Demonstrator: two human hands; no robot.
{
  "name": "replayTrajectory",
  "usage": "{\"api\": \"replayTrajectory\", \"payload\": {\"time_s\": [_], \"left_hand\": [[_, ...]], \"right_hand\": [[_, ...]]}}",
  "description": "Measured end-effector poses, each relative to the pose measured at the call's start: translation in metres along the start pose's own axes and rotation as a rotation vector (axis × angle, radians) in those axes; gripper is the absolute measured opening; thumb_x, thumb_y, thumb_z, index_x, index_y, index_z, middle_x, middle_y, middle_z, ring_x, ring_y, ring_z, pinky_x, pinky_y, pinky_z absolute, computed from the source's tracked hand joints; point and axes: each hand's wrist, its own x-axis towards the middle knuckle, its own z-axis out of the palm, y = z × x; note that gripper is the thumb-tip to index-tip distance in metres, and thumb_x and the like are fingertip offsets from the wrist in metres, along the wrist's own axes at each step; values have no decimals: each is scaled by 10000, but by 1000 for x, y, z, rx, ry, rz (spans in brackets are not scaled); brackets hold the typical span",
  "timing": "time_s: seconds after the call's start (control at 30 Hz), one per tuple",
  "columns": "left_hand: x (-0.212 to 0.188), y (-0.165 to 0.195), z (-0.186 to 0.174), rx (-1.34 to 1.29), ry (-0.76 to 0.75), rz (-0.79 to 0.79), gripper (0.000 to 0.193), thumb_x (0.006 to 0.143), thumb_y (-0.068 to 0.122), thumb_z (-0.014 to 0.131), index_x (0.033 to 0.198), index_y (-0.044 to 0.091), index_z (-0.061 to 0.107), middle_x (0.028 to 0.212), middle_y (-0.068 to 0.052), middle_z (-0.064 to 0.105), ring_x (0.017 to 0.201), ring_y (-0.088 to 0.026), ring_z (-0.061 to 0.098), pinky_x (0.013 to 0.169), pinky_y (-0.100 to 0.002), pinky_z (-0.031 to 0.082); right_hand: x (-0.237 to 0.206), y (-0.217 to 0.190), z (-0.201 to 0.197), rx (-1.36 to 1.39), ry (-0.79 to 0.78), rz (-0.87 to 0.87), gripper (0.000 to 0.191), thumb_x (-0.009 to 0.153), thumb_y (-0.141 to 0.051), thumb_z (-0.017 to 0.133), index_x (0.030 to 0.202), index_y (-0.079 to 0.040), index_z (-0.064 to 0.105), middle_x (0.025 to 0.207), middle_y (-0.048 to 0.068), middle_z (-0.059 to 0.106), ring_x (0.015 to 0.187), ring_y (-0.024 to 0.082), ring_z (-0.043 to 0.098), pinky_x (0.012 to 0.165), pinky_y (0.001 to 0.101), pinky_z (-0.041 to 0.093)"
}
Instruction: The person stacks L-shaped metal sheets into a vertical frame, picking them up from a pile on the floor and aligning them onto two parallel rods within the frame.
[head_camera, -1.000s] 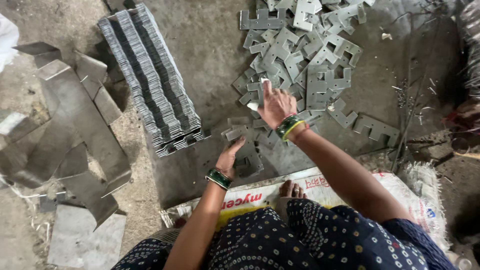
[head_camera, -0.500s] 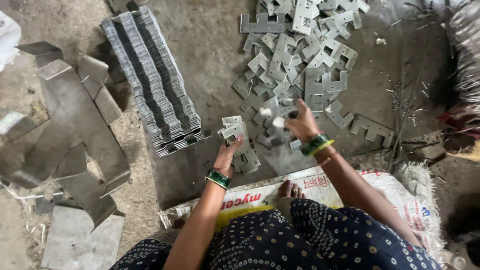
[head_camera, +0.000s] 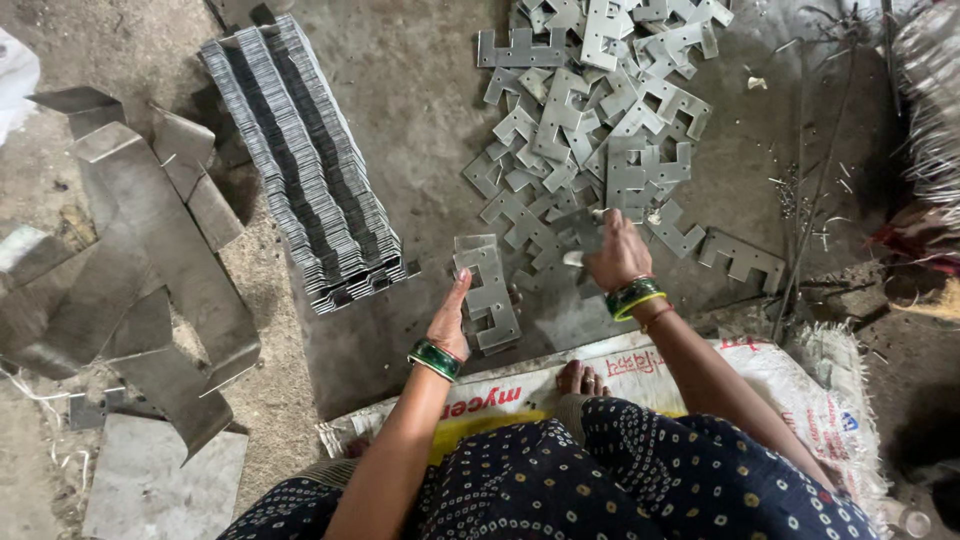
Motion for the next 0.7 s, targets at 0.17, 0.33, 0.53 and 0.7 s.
{"api": "replayTrajectory", "payload": {"time_s": [0.17, 0.33, 0.53, 0.7], "left_hand": [[13, -6, -14, 106, -85, 151, 615, 937, 544, 670, 1324, 69, 612, 1125, -103, 727, 968, -247, 719, 870, -441, 594], [23, -14, -22, 95, 109, 146, 622, 926, 589, 603, 1388, 173, 598, 1295, 12, 694, 1138, -163, 675, 1000, -385, 529], [3, -8, -22, -63, -30, 36, 643, 902, 572, 667, 1328, 93, 609, 1203, -120, 707, 1059, -283, 699, 977, -490, 566], [-3, -2, -24, -77, -80, 87, 627, 894, 558, 687, 1328, 113, 605, 1176, -109, 704, 1048, -287, 688, 957, -506, 561]], "right_hand": [[8, 4, -12, 399, -196, -88, 544, 751, -230, 811, 1248, -64, 663, 1079, 144, 766, 949, 276, 754, 831, 396, 609], [12, -44, -18, 336, -163, -288, 643, 741, -319, 878, 1224, -7, 590, 1074, 172, 712, 912, 289, 722, 818, 400, 597], [33, -83, 20, -284, 103, -443, 615, 776, -153, 780, 1334, -86, 530, 1155, 135, 673, 1109, 339, 637, 910, 457, 539], [60, -74, 21, 143, 30, -399, 626, 654, -303, 868, 1164, -27, 632, 1053, 224, 682, 955, 415, 672, 843, 466, 557]]}}
